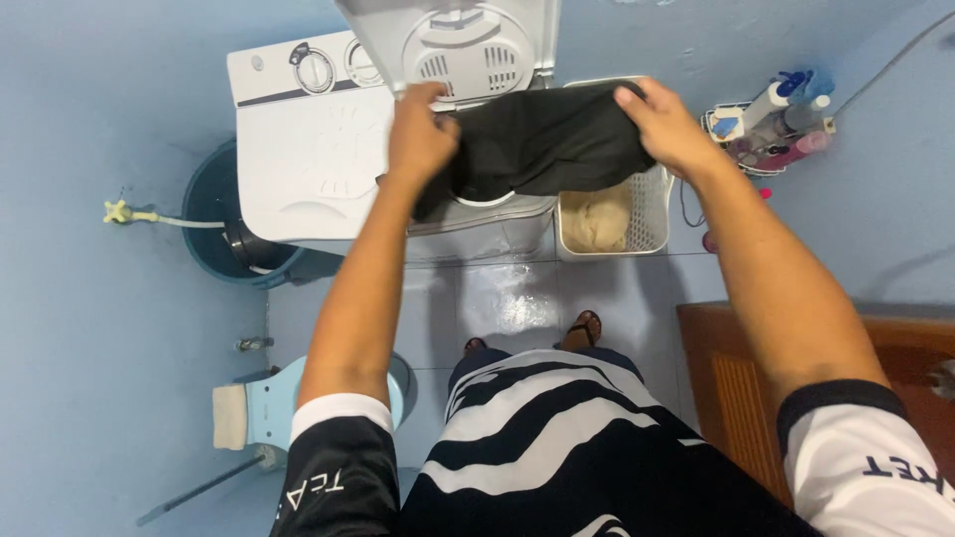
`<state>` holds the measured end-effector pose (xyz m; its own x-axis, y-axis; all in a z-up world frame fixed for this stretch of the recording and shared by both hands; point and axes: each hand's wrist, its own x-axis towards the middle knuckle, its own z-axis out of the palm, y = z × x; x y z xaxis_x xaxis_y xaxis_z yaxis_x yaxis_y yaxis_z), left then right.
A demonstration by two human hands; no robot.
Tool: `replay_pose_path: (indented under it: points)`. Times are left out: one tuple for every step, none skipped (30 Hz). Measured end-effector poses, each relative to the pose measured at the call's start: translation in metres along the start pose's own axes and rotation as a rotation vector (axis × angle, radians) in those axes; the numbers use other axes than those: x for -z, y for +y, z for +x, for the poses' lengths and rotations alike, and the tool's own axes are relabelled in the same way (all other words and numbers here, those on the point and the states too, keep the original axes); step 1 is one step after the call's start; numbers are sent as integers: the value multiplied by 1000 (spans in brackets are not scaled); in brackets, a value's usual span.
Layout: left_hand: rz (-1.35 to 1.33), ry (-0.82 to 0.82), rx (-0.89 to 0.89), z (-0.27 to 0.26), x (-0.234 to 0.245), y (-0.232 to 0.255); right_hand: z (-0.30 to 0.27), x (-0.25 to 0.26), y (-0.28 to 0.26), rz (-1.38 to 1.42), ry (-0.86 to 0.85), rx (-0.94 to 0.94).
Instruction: Taking wet clothes out of a washing machine and putting them into a laundry basket.
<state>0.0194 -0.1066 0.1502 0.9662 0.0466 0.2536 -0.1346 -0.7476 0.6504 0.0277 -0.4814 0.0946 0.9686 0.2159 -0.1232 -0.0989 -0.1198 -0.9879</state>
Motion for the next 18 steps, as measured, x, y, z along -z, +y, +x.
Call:
replay_pose_path:
  points:
    - [-42, -15, -146, -10, -1, 23, 7, -4, -5, 0, -11, 44]
    - [-85, -29, -293, -19, -2, 47, 15, -8, -11, 0, -22, 90]
    - [-86, -29, -294, -28, -15, 60, 18, -11, -22, -1, -21, 90]
    - [-144, -36, -254, -37, -26, 71, 22, -17, -33, 113, -11, 65]
    - [-201, -43, -214, -47, -36, 83, 26, -23, -45, 227, -1, 40]
    - [-200, -39, -215, -56, -44, 90, 26, -26, -59, 226, -3, 44]
    - [-223, -50, -191, -66, -51, 97, 25, -30, -73, 369, 6, 53]
    - [-248, -63, -166, -76, -58, 104, 24, -33, -87, 510, 16, 60]
    - [-250, -60, -167, -78, -66, 103, 17, -34, -108, 507, 15, 62]
    - [-237, -2, -182, -81, -73, 103, 10, -36, -128, 578, -41, 107]
    - [-225, 57, -197, -84, -80, 102, 2, -38, -148, 649, -98, 151]
    - [-227, 60, -199, -82, -83, 102, 1, -35, -157, 645, -99, 153]
    - [-197, 114, -165, -80, -86, 101, 0, -32, -165, 702, -130, 132]
    - [-166, 166, -130, -79, -89, 99, -1, -30, -173, 761, -162, 108]
    - [-167, 168, -129, -77, -87, 101, -5, -30, -180, 759, -163, 108]
    - [-138, 198, -84, -74, -85, 103, -8, -30, -187, 774, -282, 153]
    - [-110, 227, -39, -71, -84, 105, -11, -30, -194, 787, -401, 197]
    - [-111, 227, -42, -70, -87, 99, -16, -28, -194, 786, -399, 199]
